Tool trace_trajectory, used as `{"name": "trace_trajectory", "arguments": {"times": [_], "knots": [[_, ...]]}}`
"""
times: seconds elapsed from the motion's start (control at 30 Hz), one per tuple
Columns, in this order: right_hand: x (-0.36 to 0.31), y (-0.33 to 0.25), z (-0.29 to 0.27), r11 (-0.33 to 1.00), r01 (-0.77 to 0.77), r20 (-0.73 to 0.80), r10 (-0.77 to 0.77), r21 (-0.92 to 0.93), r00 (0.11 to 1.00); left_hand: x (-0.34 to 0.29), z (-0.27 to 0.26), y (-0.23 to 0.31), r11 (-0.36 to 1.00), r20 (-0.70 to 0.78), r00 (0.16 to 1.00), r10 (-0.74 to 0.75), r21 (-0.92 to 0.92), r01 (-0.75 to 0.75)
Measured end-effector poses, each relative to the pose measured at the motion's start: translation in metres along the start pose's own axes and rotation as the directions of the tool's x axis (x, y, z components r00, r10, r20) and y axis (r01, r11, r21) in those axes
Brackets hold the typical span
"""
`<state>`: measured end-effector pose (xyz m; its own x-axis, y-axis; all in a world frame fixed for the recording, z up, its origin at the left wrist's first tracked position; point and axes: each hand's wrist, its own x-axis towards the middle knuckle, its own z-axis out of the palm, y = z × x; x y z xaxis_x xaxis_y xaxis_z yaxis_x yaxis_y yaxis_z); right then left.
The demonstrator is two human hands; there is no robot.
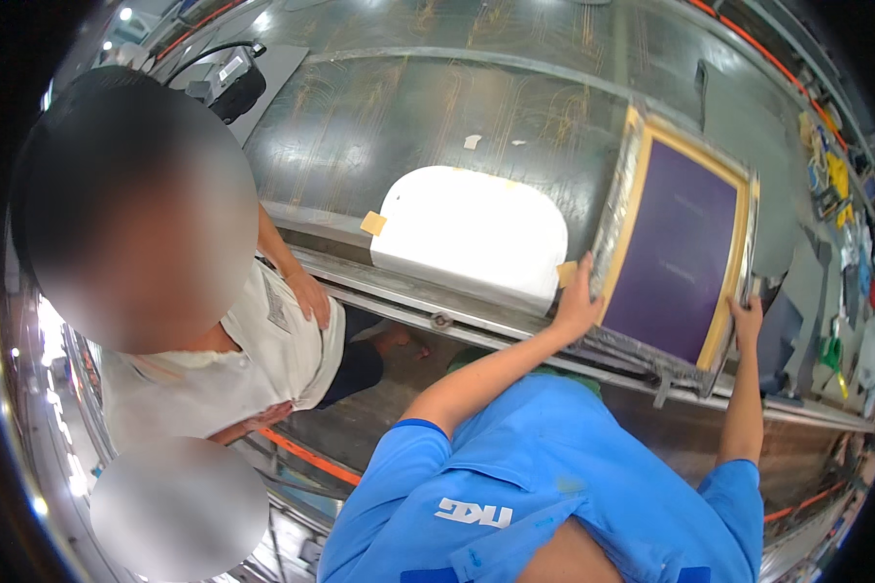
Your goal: The person aligns a purple screen panel with a white plastic cover on a metal workbench, then repeatedly picks up and places the white cover to check fit. The person uses both hands to position the parts and occasionally uses a screwdriver to adjust the panel frame.
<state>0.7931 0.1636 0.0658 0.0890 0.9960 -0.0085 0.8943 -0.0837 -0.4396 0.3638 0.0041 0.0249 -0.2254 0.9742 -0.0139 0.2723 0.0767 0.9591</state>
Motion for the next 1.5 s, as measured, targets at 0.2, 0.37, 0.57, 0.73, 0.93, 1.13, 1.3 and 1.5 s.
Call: {"name": "trace_trajectory", "arguments": {"times": [0.2, 0.37, 0.57, 0.73, 0.93, 1.13, 1.3, 1.5], "knots": [[-0.013, 0.093, -0.018, 0.986, -0.124, 0.042, 0.12, 0.108, 0.992, -0.012, 0.091, 0.014, 0.988, 0.181, 0.972, -0.151, -0.016, 0.156], [-0.004, 0.132, -0.02, 0.966, -0.174, 0.113, 0.154, 0.193, 0.982, -0.011, 0.126, 0.006, 0.998, 0.16, 0.985, -0.057, 0.013, 0.056], [-0.014, 0.03, -0.022, 0.962, -0.208, -0.047, 0.219, 0.175, 0.975, -0.014, 0.102, -0.007, 0.991, 0.194, 0.974, -0.116, 0.084, 0.101], [0.016, -0.141, 0.098, 0.706, 0.07, 0.264, -0.352, 0.704, 0.898, -0.026, 0.056, 0.009, 0.957, 0.15, 0.946, -0.287, 0.09, 0.276], [0.046, -0.251, 0.185, 0.946, 0.294, 0.041, -0.302, 0.135, 0.952, -0.05, -0.085, -0.005, 0.957, -0.141, 0.958, -0.249, 0.114, 0.265], [0.036, -0.248, 0.201, 0.869, 0.489, -0.064, -0.485, 0.073, 0.872, -0.063, -0.273, -0.047, 0.905, -0.517, 0.743, -0.425, -0.242, 0.35], [0.041, -0.255, 0.206, 0.894, 0.442, -0.287, -0.444, -0.078, 0.849, -0.023, -0.357, -0.116, 0.896, -0.595, 0.671, -0.443, -0.284, 0.341], [-0.061, -0.288, 0.198, 0.851, 0.525, 0.328, -0.499, 0.009, 0.803, 0.0, -0.417, -0.193, 0.855, -0.744, 0.661, -0.102, 0.274, 0.44]]}}
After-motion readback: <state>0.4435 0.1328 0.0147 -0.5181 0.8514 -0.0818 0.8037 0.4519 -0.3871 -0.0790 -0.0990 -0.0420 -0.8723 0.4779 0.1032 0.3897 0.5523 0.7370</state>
